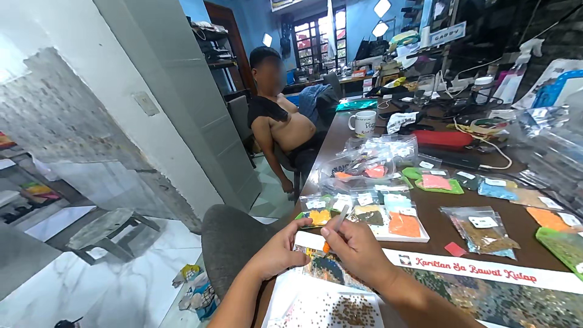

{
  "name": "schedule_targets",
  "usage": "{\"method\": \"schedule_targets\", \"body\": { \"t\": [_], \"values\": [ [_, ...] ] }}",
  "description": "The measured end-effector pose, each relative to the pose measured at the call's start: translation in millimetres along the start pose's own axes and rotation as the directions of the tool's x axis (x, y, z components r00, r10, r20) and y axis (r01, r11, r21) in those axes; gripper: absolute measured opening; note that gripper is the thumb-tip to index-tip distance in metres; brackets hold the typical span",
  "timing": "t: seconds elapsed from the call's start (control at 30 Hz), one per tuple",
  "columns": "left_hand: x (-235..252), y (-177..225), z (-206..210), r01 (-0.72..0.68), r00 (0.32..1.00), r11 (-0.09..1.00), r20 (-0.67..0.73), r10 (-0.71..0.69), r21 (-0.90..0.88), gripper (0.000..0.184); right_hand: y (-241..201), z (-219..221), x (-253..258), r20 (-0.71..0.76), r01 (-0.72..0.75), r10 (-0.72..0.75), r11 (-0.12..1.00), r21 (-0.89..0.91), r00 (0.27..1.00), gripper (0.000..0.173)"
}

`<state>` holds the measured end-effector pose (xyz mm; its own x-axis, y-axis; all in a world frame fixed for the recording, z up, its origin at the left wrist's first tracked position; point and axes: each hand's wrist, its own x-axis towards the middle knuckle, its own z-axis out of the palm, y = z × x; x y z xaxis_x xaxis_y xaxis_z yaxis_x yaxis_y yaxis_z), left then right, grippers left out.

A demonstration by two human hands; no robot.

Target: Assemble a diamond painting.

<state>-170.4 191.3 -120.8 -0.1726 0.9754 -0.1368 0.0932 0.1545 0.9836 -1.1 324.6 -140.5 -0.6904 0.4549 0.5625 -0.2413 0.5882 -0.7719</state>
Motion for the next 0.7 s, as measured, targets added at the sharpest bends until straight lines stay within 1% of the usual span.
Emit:
{"method": "schedule_targets", "body": {
  "t": [0.23,0.37,0.5,0.7],
  "values": [
    [0.8,1.2,0.0,0.058,0.998,0.998,-0.023,-0.058,0.007,0.083,1.2,0.3,-0.8,0.027,0.011,-0.01,0.999,-0.04,1.0,0.036],
    [1.3,1.1,-0.3,0.044,0.999,0.999,-0.014,-0.044,-0.006,0.082,1.6,0.1,-1.1,0.032,0.001,0.001,0.999,-0.047,0.999,0.036],
    [1.3,1.5,-0.6,0.069,0.998,0.998,-0.016,-0.069,0.007,0.084,1.9,0.4,-0.6,0.026,0.012,-0.01,0.999,-0.045,1.0,0.036],
    [1.4,0.9,-0.9,0.065,0.998,0.998,-0.013,-0.065,0.003,0.083,2.9,0.4,-0.7,0.024,0.015,-0.014,0.999,-0.045,1.0,0.035]
  ]
}}
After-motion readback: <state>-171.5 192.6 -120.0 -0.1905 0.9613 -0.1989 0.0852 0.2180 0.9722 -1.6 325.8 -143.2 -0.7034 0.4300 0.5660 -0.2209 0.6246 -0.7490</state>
